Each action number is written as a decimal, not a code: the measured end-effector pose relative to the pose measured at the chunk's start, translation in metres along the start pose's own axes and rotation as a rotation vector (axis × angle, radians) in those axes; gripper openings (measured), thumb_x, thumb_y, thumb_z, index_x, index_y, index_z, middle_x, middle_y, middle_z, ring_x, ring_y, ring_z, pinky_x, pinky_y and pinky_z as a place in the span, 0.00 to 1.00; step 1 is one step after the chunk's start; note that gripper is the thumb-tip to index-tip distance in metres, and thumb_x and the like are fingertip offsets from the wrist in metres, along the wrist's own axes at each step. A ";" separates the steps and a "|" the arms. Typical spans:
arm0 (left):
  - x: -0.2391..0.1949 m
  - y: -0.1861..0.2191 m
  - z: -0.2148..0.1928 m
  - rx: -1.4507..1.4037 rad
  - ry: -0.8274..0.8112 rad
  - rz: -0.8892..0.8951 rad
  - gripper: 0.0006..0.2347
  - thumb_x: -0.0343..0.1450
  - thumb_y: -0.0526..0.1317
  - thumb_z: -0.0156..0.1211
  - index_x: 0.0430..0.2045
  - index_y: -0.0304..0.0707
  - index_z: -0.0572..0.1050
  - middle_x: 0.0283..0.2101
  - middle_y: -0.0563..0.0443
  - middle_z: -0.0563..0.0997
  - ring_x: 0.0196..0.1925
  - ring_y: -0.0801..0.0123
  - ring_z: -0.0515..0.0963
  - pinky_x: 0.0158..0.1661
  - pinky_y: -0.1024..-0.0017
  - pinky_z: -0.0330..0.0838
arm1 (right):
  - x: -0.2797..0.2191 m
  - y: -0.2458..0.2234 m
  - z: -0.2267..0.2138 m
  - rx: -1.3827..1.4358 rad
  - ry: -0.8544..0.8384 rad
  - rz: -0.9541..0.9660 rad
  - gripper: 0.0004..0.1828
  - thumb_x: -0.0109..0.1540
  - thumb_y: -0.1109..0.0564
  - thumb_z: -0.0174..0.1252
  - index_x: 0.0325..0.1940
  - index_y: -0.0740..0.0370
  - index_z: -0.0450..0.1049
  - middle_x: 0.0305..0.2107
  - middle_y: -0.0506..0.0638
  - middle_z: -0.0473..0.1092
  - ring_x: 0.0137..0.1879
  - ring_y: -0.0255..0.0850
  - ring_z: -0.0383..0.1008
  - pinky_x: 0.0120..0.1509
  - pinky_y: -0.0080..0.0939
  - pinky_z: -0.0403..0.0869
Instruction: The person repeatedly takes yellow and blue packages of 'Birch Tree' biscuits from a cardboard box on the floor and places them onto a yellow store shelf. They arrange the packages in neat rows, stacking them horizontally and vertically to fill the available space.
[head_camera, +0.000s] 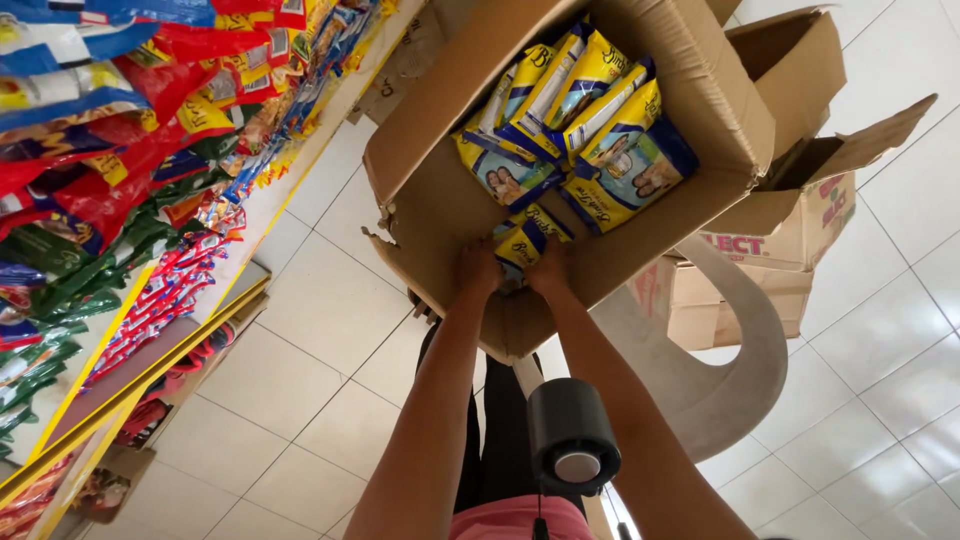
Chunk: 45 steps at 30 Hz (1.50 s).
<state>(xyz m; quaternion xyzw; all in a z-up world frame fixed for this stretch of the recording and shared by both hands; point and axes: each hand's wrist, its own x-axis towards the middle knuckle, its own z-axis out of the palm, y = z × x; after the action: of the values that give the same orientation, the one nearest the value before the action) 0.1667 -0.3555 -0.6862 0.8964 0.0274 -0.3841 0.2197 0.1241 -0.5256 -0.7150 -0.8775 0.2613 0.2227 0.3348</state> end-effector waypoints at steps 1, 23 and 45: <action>-0.005 0.003 -0.009 0.000 -0.002 -0.001 0.35 0.63 0.39 0.70 0.67 0.35 0.62 0.62 0.35 0.71 0.64 0.42 0.68 0.65 0.53 0.61 | -0.011 -0.028 -0.022 0.000 -0.001 0.002 0.51 0.42 0.55 0.71 0.65 0.70 0.58 0.57 0.70 0.61 0.63 0.63 0.61 0.65 0.56 0.65; -0.155 0.069 -0.220 -0.401 0.088 0.665 0.39 0.50 0.42 0.84 0.59 0.42 0.73 0.67 0.42 0.72 0.67 0.45 0.68 0.67 0.55 0.58 | -0.199 -0.261 -0.316 -0.172 -0.127 -0.415 0.13 0.57 0.51 0.63 0.42 0.59 0.75 0.30 0.62 0.76 0.40 0.62 0.77 0.44 0.59 0.73; -0.427 0.051 -0.452 -1.749 0.235 0.500 0.11 0.67 0.39 0.72 0.39 0.37 0.79 0.40 0.55 0.83 0.41 0.74 0.82 0.44 0.71 0.76 | -0.198 -0.332 -0.297 0.700 -0.324 -0.264 0.38 0.69 0.32 0.47 0.52 0.77 0.63 0.30 0.63 0.65 0.31 0.52 0.66 0.37 0.53 0.69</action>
<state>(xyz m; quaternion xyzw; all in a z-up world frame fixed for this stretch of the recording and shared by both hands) 0.1829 -0.1626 -0.0933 0.4239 0.1357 -0.0741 0.8924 0.2388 -0.4618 -0.2455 -0.6899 0.1503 0.2109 0.6760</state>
